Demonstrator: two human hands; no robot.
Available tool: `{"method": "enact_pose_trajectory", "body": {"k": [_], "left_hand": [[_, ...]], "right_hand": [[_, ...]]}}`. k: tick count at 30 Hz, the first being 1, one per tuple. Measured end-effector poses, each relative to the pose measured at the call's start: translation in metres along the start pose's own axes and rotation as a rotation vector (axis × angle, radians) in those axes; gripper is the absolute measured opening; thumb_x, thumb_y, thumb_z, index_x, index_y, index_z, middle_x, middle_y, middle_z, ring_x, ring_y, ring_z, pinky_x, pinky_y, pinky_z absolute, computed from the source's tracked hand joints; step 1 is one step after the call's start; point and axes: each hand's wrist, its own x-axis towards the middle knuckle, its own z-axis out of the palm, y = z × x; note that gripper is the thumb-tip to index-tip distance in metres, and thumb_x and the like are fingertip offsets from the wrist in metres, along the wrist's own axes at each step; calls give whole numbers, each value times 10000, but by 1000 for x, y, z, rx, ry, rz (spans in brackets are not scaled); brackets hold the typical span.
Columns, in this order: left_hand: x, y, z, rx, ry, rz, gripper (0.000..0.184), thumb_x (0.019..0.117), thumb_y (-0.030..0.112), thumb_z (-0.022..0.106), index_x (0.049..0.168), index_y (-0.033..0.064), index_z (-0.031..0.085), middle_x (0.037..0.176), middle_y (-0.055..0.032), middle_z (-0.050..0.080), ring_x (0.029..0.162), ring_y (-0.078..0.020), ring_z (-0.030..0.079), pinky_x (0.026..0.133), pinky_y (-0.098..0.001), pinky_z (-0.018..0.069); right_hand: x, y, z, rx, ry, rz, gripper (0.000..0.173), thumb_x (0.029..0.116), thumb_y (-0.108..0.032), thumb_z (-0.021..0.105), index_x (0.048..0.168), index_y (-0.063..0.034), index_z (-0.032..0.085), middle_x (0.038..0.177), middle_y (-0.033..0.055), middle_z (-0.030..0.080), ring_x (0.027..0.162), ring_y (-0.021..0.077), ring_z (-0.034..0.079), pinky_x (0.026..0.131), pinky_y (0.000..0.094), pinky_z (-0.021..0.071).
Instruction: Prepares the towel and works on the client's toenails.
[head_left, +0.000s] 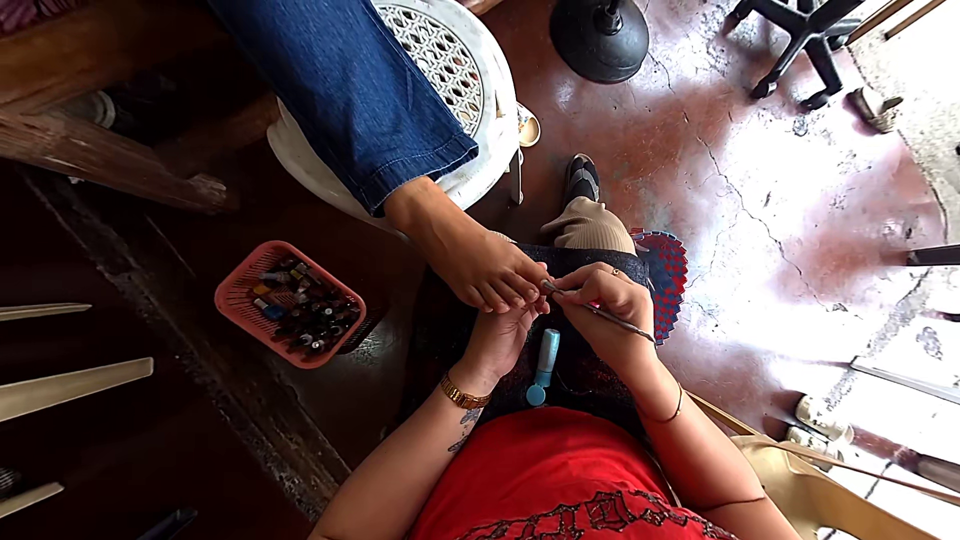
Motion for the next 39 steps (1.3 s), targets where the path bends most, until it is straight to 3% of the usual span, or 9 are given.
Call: {"method": "enact_pose_trajectory", "body": {"k": [4, 14, 25, 29, 32, 36, 39], "left_hand": [[-1, 0, 2, 13, 2, -10, 237, 963, 1, 601, 1179, 50, 687, 1090, -72, 712, 946, -145, 684, 911, -318, 564], [0, 1, 0, 13, -11, -6, 209, 970, 4, 591, 1144, 41, 699, 1035, -81, 714, 888, -142, 682, 873, -304, 571], [1, 1, 1, 21, -19, -10, 209, 968, 10, 582, 1136, 56, 697, 1083, -81, 704, 950, -153, 679, 891, -316, 566], [1, 1, 1, 6, -25, -7, 223, 978, 5, 572, 1172, 28, 679, 1067, -94, 712, 914, -151, 689, 862, -304, 579], [1, 1, 0, 11, -33, -13, 235, 983, 15, 558, 1188, 37, 670, 1115, -91, 697, 973, -166, 684, 893, -327, 573], [2, 1, 0, 34, -66, -2, 237, 988, 27, 557, 1201, 31, 663, 1160, -112, 684, 1004, -180, 676, 907, -347, 570], [2, 1, 1, 29, -67, 0, 230, 988, 34, 561, 1192, 29, 668, 1151, -114, 685, 998, -186, 677, 905, -349, 569]], "right_hand": [[-1, 3, 5, -18, 27, -14, 128, 802, 78, 716, 729, -16, 669, 918, 84, 726, 870, 120, 701, 716, 233, 590], [3, 2, -3, 115, -4, 70, 116, 809, 84, 731, 777, -15, 680, 919, 89, 730, 848, 145, 711, 708, 263, 610], [4, 6, 0, 159, 11, 102, 126, 798, 92, 727, 777, -17, 667, 912, 85, 719, 828, 135, 699, 691, 251, 600], [7, 4, -8, 318, -26, 228, 141, 819, 94, 744, 829, -33, 682, 937, 94, 738, 766, 145, 717, 655, 270, 620], [5, 8, -3, 326, -2, 221, 148, 816, 92, 737, 817, -39, 669, 926, 88, 728, 748, 128, 700, 630, 249, 601], [4, 10, -8, 478, -2, 367, 143, 825, 80, 744, 828, -48, 679, 941, 129, 749, 725, 168, 721, 624, 290, 618], [3, 12, -4, 468, 23, 345, 154, 819, 83, 737, 825, -59, 679, 928, 112, 747, 731, 154, 720, 625, 274, 611]]}}
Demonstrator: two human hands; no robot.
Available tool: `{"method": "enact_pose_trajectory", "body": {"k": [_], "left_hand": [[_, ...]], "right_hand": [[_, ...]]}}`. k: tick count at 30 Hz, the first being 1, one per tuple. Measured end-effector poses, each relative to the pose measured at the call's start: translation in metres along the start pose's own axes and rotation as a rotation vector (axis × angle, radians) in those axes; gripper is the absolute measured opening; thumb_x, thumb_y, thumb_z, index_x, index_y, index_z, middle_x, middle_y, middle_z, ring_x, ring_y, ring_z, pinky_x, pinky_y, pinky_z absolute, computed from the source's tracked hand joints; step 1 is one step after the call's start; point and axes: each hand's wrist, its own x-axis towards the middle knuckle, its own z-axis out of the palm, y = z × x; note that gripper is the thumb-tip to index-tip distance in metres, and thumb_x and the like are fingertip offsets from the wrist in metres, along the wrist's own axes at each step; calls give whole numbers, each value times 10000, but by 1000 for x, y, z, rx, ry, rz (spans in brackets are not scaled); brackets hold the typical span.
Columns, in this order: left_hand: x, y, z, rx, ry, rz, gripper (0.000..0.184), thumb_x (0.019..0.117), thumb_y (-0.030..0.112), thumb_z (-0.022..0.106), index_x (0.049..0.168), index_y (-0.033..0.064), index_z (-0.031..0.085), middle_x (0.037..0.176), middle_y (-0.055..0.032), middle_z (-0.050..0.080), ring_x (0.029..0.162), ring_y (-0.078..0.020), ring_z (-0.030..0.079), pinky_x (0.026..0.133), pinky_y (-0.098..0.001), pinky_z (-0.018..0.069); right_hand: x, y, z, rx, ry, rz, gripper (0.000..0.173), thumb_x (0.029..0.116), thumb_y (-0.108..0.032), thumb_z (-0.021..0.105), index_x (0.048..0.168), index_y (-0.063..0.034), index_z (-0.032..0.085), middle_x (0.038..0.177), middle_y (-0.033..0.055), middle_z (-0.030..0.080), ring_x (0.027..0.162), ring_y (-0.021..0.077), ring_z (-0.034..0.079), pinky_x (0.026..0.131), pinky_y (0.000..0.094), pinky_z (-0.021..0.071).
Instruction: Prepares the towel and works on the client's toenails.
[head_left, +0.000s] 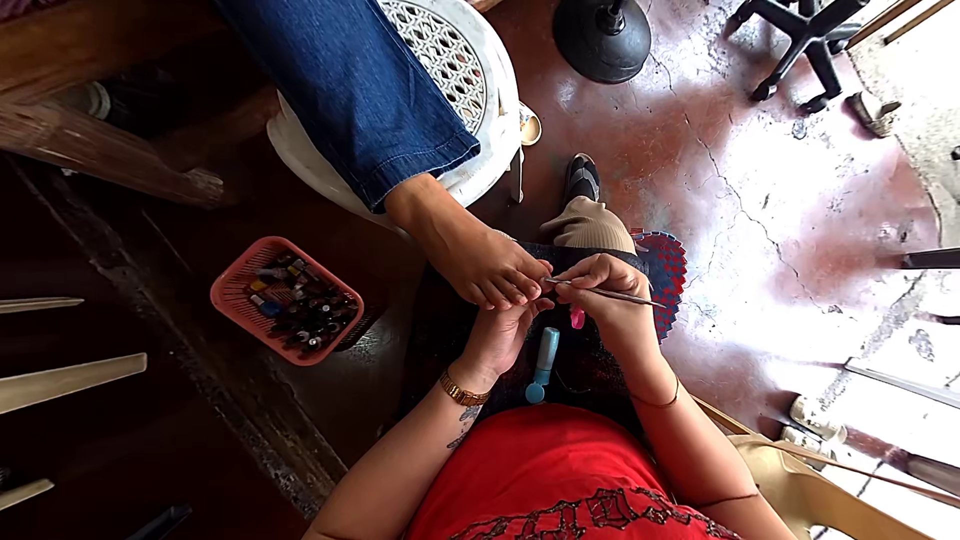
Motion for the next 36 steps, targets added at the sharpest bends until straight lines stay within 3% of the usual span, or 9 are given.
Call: {"method": "enact_pose_trajectory", "body": {"k": [13, 17, 20, 24, 28, 32, 36], "left_hand": [[0, 0, 0, 42, 20, 1, 224, 994, 36, 553, 1188, 35, 665, 1175, -115, 679, 1030, -193, 670, 910, -353, 567], [-1, 0, 1, 38, 22, -6, 225, 993, 46, 563, 1193, 39, 666, 1154, -104, 684, 1006, -177, 670, 899, -334, 567], [-1, 0, 0, 43, 13, -1, 244, 997, 45, 554, 1218, 22, 652, 1174, -125, 684, 1038, -197, 673, 920, -351, 565], [-1, -1, 0, 42, 20, 2, 242, 992, 49, 558, 1210, 23, 660, 1140, -109, 691, 998, -177, 672, 897, -337, 566], [-1, 0, 0, 49, 18, 6, 237, 994, 42, 555, 1207, 25, 657, 1163, -113, 679, 1015, -185, 667, 907, -346, 565], [-1, -1, 0, 39, 20, 4, 219, 980, 61, 589, 1181, 52, 677, 1147, -92, 689, 1000, -168, 670, 889, -333, 568], [-1, -1, -1, 41, 4, 15, 224, 991, 49, 572, 1193, 38, 670, 1157, -111, 682, 1005, -182, 671, 899, -340, 568]], "right_hand": [[0, 4, -4, 207, 13, 133, 164, 825, 87, 731, 829, -72, 689, 916, 134, 750, 755, 183, 740, 671, 322, 636], [-1, 9, 2, 172, 33, 46, 151, 829, 75, 744, 843, -66, 694, 914, 127, 743, 729, 164, 723, 640, 293, 620], [-1, 6, -4, 222, 15, 115, 161, 820, 85, 737, 834, -67, 688, 914, 141, 745, 750, 187, 737, 670, 323, 635], [-2, 10, 1, 155, 31, 27, 155, 829, 66, 743, 841, -78, 689, 918, 121, 746, 771, 169, 732, 666, 301, 623], [-1, 8, -5, 174, 8, 73, 154, 823, 69, 743, 832, -76, 692, 917, 135, 751, 774, 182, 739, 675, 316, 628], [-1, 10, 0, 89, 4, -36, 151, 840, 65, 747, 851, -75, 690, 941, 115, 749, 745, 151, 722, 625, 267, 608], [-1, 7, -7, 93, -35, -1, 152, 837, 76, 741, 859, -68, 698, 927, 127, 752, 771, 174, 738, 668, 300, 628]]}}
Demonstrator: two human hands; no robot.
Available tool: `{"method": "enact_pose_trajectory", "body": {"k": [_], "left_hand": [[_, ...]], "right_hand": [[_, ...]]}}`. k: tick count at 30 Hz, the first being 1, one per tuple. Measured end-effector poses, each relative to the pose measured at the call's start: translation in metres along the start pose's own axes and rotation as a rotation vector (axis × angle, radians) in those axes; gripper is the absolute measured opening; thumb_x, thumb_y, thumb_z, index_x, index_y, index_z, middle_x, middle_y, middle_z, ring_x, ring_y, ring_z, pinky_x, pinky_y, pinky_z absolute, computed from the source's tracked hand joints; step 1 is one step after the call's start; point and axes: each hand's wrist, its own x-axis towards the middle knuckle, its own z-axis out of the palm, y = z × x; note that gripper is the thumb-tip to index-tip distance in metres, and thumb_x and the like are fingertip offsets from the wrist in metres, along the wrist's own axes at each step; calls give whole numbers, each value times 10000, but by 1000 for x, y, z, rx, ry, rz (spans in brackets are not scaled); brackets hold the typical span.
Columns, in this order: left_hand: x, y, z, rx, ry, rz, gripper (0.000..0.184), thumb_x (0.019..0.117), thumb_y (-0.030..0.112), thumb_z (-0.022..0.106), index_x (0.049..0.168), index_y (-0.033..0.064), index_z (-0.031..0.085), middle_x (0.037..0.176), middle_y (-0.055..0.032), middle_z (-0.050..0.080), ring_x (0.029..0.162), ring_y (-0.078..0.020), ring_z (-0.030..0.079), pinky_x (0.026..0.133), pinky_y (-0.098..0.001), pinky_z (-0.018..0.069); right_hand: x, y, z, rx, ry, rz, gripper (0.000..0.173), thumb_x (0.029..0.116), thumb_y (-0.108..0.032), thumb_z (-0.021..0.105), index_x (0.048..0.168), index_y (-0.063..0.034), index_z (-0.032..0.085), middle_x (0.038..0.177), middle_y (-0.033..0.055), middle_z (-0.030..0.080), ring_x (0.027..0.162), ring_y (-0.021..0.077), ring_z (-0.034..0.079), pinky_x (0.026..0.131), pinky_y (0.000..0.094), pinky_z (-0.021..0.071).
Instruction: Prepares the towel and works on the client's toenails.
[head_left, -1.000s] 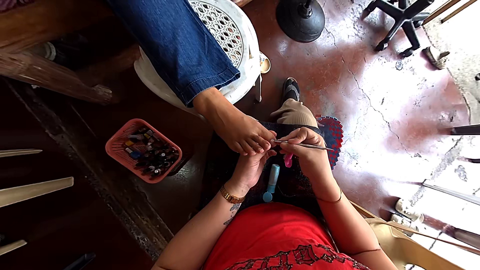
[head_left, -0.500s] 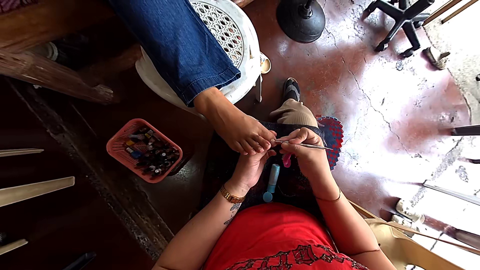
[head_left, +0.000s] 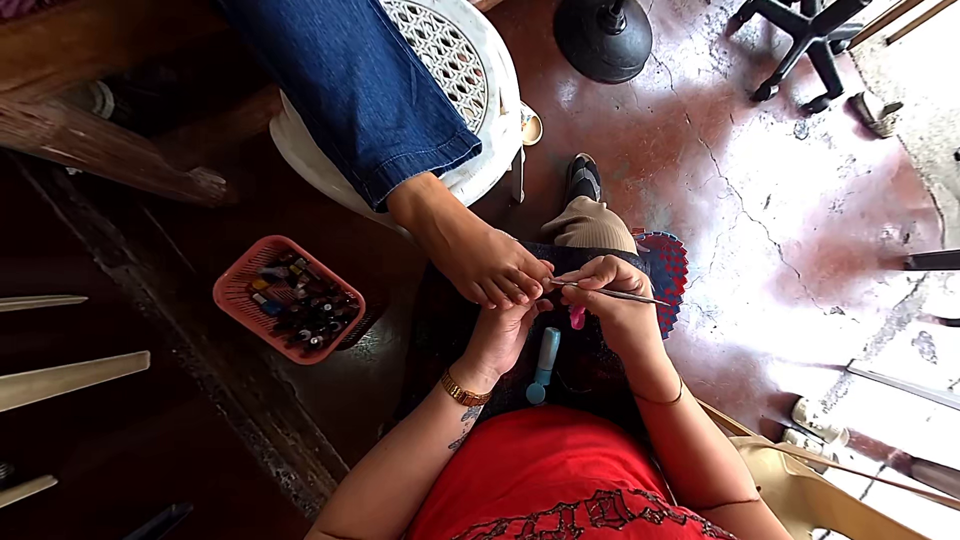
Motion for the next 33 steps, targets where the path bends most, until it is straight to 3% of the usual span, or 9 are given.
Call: {"method": "enact_pose_trajectory", "body": {"k": [3, 8, 11, 15, 20, 24, 27, 33], "left_hand": [[-1, 0, 1, 6, 11, -5, 232, 996, 44, 550, 1191, 40, 676, 1146, -103, 691, 977, -169, 676, 889, -329, 568], [-1, 0, 0, 13, 8, -2, 224, 995, 36, 553, 1186, 44, 670, 1162, -100, 683, 997, -168, 669, 894, -328, 565], [-1, -1, -1, 7, 15, -5, 245, 996, 36, 552, 1215, 23, 662, 1153, -106, 689, 982, -167, 676, 889, -320, 567], [-1, 0, 0, 13, 8, -3, 237, 994, 22, 540, 1191, 35, 672, 1153, -103, 688, 987, -165, 673, 894, -321, 565], [-1, 0, 1, 24, 33, -15, 238, 1007, 40, 538, 1207, 31, 664, 1146, -89, 694, 979, -154, 678, 892, -314, 569], [-1, -1, 0, 20, 17, 1, 238, 993, 26, 549, 1196, 26, 673, 1151, -106, 697, 974, -159, 682, 885, -314, 569], [-1, -1, 1, 26, 22, -6, 226, 1000, 40, 547, 1184, 38, 678, 1160, -92, 693, 994, -161, 677, 898, -319, 566], [-1, 0, 1, 26, 19, -1, 236, 993, 25, 541, 1186, 25, 676, 1138, -99, 699, 973, -161, 680, 889, -318, 568]], "right_hand": [[0, 1, 4, -72, 7, -67, 157, 831, 83, 739, 852, -65, 692, 912, 98, 743, 713, 137, 710, 614, 260, 608], [1, -1, -1, -61, -29, -24, 155, 836, 72, 744, 854, -74, 696, 920, 98, 753, 710, 130, 713, 616, 257, 606], [2, 0, 4, -133, -33, -113, 168, 825, 94, 736, 848, -64, 683, 908, 75, 736, 682, 104, 685, 605, 236, 596], [3, -3, 1, -135, -48, -80, 162, 828, 84, 747, 856, -65, 691, 913, 78, 742, 716, 117, 703, 629, 246, 606], [3, 0, 5, -280, -51, -195, 155, 810, 100, 726, 830, -39, 662, 907, 81, 731, 838, 151, 728, 702, 278, 624], [4, -5, 1, -202, -68, -123, 172, 813, 107, 736, 838, -54, 678, 898, 72, 730, 808, 145, 728, 701, 285, 631], [4, -1, 6, -286, -51, -196, 159, 804, 110, 726, 819, -34, 659, 901, 79, 728, 834, 145, 725, 699, 270, 620], [4, -4, 3, -248, -66, -167, 163, 811, 112, 726, 827, -38, 663, 898, 76, 727, 828, 146, 728, 711, 279, 629]]}}
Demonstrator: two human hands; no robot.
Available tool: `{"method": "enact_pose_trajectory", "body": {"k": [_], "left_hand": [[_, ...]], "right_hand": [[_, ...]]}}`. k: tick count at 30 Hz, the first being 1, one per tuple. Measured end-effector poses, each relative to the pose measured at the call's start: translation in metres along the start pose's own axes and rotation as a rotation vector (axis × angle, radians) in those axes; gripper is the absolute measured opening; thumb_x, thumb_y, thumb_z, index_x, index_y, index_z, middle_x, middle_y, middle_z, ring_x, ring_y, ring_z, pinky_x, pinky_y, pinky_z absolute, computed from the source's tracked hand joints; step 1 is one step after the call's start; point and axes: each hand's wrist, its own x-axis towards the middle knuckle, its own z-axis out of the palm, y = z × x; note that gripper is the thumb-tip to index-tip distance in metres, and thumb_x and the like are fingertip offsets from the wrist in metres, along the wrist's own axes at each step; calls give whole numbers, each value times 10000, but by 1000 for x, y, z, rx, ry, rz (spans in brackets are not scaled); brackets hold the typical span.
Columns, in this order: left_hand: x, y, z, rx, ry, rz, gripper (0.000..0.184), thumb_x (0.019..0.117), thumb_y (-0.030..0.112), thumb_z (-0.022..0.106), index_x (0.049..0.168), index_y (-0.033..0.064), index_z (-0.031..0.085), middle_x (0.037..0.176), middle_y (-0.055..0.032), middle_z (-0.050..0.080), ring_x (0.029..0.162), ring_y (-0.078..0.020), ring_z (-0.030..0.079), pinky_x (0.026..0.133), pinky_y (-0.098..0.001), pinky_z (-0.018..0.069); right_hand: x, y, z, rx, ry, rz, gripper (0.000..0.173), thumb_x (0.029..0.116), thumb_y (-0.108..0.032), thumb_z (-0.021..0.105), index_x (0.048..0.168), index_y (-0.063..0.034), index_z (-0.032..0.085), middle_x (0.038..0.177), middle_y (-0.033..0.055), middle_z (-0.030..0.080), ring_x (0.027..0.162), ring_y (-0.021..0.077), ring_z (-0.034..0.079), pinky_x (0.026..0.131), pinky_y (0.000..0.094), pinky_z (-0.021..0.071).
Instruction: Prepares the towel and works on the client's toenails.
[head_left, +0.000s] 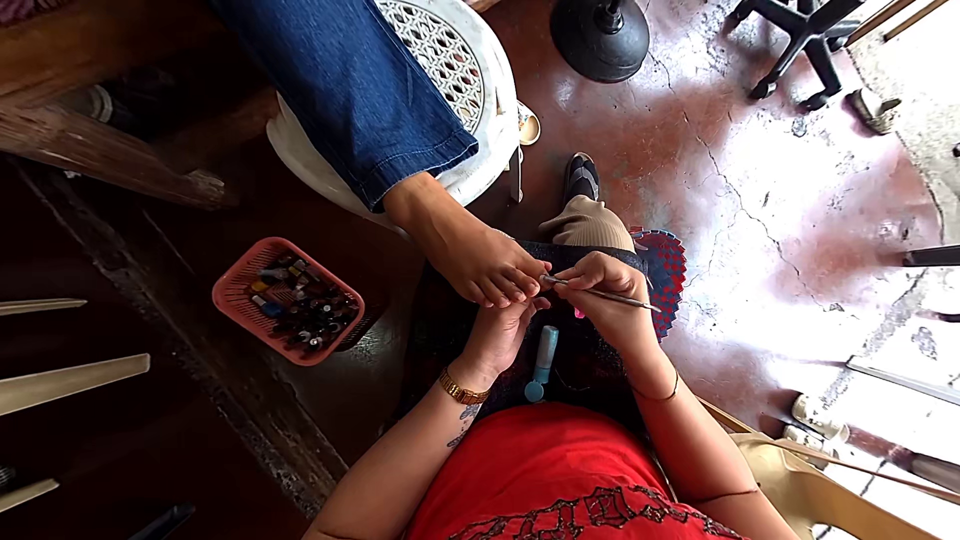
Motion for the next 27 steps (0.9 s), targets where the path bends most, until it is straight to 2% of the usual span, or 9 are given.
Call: {"method": "enact_pose_trajectory", "body": {"k": [2, 6, 9, 11, 13, 16, 19, 23, 27], "left_hand": [[0, -1, 0, 1, 6, -6, 241, 995, 26, 542, 1192, 27, 680, 1155, -102, 698, 990, -164, 680, 895, -322, 567], [0, -1, -1, -4, -6, 1, 227, 980, 30, 567, 1176, 31, 681, 1129, -98, 697, 970, -160, 676, 892, -316, 565], [0, -1, 0, 3, 7, -1, 227, 997, 31, 539, 1169, 40, 686, 1146, -101, 694, 986, -165, 675, 897, -319, 564], [0, -1, 0, 6, 3, -2, 225, 992, 33, 546, 1163, 44, 692, 1143, -101, 700, 989, -165, 679, 894, -318, 566], [0, -1, -1, 4, -10, 4, 214, 983, 35, 563, 1154, 46, 692, 1128, -99, 697, 980, -166, 676, 894, -325, 566], [-1, 0, 0, 3, 9, -4, 221, 991, 26, 540, 1157, 37, 687, 1115, -99, 699, 971, -165, 679, 894, -325, 569], [-1, -1, -1, -2, -4, -1, 224, 990, 28, 554, 1174, 28, 681, 1127, -108, 698, 976, -171, 679, 896, -328, 567], [-1, 0, 0, 2, 0, -2, 215, 995, 42, 550, 1166, 38, 682, 1113, -95, 698, 974, -164, 677, 898, -325, 566], [0, -1, 0, 2, -10, 4, 216, 993, 39, 555, 1165, 37, 686, 1138, -101, 696, 971, -165, 678, 890, -324, 567]], "right_hand": [[-1, 3, 3, -50, 8, -40, 143, 807, 102, 717, 818, -29, 661, 901, 82, 725, 845, 148, 719, 715, 274, 614], [0, 0, -2, 53, 3, 42, 168, 814, 104, 735, 841, -53, 682, 900, 69, 728, 794, 136, 718, 682, 271, 621], [-2, 5, 3, -5, 18, -28, 158, 806, 110, 724, 828, -32, 659, 893, 85, 722, 827, 157, 727, 697, 283, 626], [-2, 4, 1, 40, 21, 22, 163, 817, 106, 725, 841, -45, 668, 905, 81, 727, 824, 154, 731, 708, 291, 633], [-2, 1, 0, 96, 32, 87, 176, 821, 98, 734, 845, -69, 681, 904, 68, 740, 760, 130, 719, 669, 272, 622], [-3, 5, 5, 79, 53, 45, 181, 814, 109, 726, 847, -59, 667, 893, 65, 724, 780, 135, 719, 686, 276, 627], [-4, 4, 1, 133, 56, 107, 171, 826, 90, 736, 854, -69, 680, 909, 79, 742, 759, 138, 724, 658, 275, 623], [-4, 6, 5, 62, 46, 6, 167, 819, 110, 723, 843, -44, 661, 905, 77, 719, 785, 138, 717, 680, 272, 624], [-3, 3, -1, 73, 12, 26, 161, 830, 94, 734, 839, -54, 670, 908, 70, 722, 743, 119, 704, 644, 254, 614]]}}
